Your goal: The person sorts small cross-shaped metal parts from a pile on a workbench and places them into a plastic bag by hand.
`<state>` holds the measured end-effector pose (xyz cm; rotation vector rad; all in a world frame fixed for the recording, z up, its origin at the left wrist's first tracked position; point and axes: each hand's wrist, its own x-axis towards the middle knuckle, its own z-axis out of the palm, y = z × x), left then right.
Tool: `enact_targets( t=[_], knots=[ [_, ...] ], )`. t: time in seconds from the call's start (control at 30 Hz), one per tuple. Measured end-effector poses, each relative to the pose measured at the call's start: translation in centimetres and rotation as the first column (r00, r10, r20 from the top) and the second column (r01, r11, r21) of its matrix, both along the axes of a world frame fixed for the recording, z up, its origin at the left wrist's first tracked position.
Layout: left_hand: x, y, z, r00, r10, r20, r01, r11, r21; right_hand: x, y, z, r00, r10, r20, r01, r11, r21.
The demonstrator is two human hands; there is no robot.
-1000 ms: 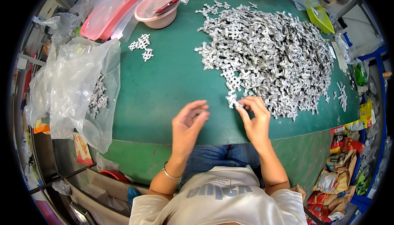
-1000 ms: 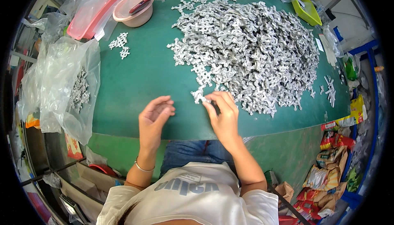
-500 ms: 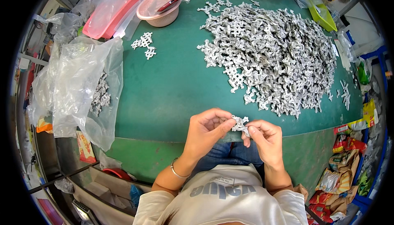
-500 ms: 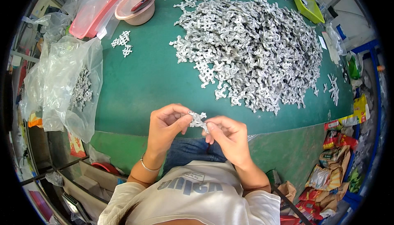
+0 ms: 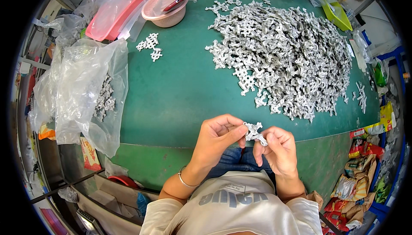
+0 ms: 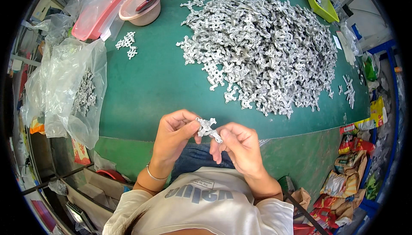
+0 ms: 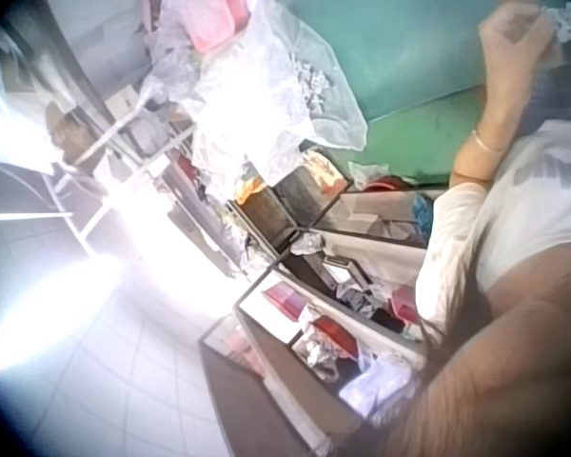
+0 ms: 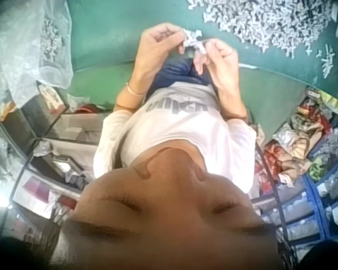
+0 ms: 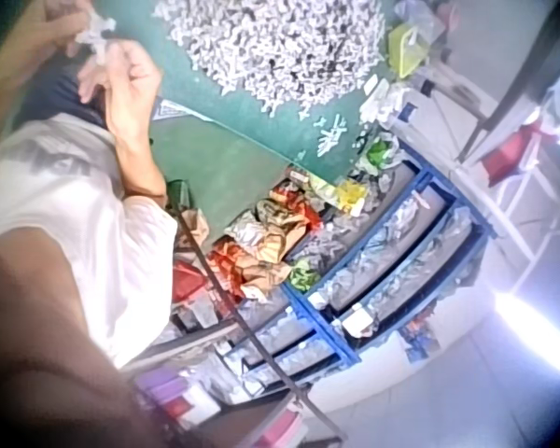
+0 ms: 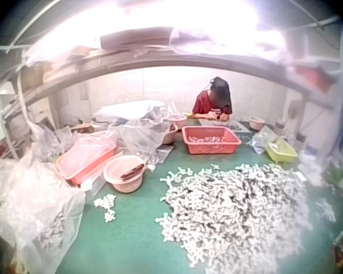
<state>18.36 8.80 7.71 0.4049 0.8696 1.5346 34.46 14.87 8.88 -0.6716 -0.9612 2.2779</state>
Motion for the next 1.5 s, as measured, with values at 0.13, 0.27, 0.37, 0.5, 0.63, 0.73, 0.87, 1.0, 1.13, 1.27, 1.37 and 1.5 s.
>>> enact_targets(
  t=[0.13,0.27,0.37,0.5,0.63,0.73,0.87,1.0,1.13,1.27,1.37,1.5],
  knots=[
    [0.0,-0.1,0.1,1.0,-0.003,-0.005,0.003,1.0,0.003,0.1,-0.2,-0.1,0.999,0.013,-0.035,-0.014,1.0,-0.017],
    [0.0,-0.2,0.3,1.0,0.003,-0.008,-0.003,1.0,0.019,0.1,-0.2,0.0,0.999,0.012,-0.053,-0.014,0.999,-0.041],
    [-0.1,-0.3,0.2,0.998,0.011,-0.069,-0.005,0.997,0.08,0.0,-0.4,0.3,0.999,-0.009,-0.042,0.009,1.0,0.0],
    [-0.6,-0.4,0.5,0.952,0.033,-0.303,0.027,0.981,0.19,-0.1,-1.0,1.2,0.953,-0.193,0.233,0.092,0.919,0.383],
    [-0.5,-0.7,0.5,0.961,0.009,-0.276,0.06,0.968,0.243,-0.1,-1.2,1.4,0.879,-0.397,0.264,0.094,0.687,0.72],
    [-0.4,-0.7,1.2,0.983,0.009,-0.182,0.03,0.977,0.211,-0.2,-1.5,1.6,0.864,-0.442,0.241,0.119,0.645,0.755],
    [-0.5,-0.9,0.6,0.981,0.015,-0.192,0.033,0.97,0.24,-0.2,-1.6,1.7,0.869,-0.44,0.226,0.125,0.639,0.759],
    [-0.5,-0.9,0.5,0.976,0.029,-0.217,0.031,0.963,0.266,-0.2,-1.6,1.7,0.875,-0.434,0.214,0.138,0.648,0.749],
    [-0.4,-0.9,0.6,0.98,0.026,-0.198,0.03,0.96,0.277,-0.2,-1.7,1.8,0.883,-0.424,0.201,0.145,0.654,0.743],
    [-0.4,-0.9,0.6,0.98,0.034,-0.195,0.021,0.962,0.273,-0.2,-1.6,1.8,0.897,-0.401,0.188,0.128,0.641,0.757],
    [-0.7,-0.8,0.2,0.985,0.118,-0.127,-0.089,0.973,0.215,-0.5,-1.3,1.3,0.904,-0.386,0.185,0.131,0.661,0.739],
    [-7.2,-1.0,-0.9,0.755,0.58,0.305,-0.633,0.766,0.11,-0.9,0.9,-0.4,0.831,-0.399,0.389,-0.034,0.66,0.75]
  ],
)
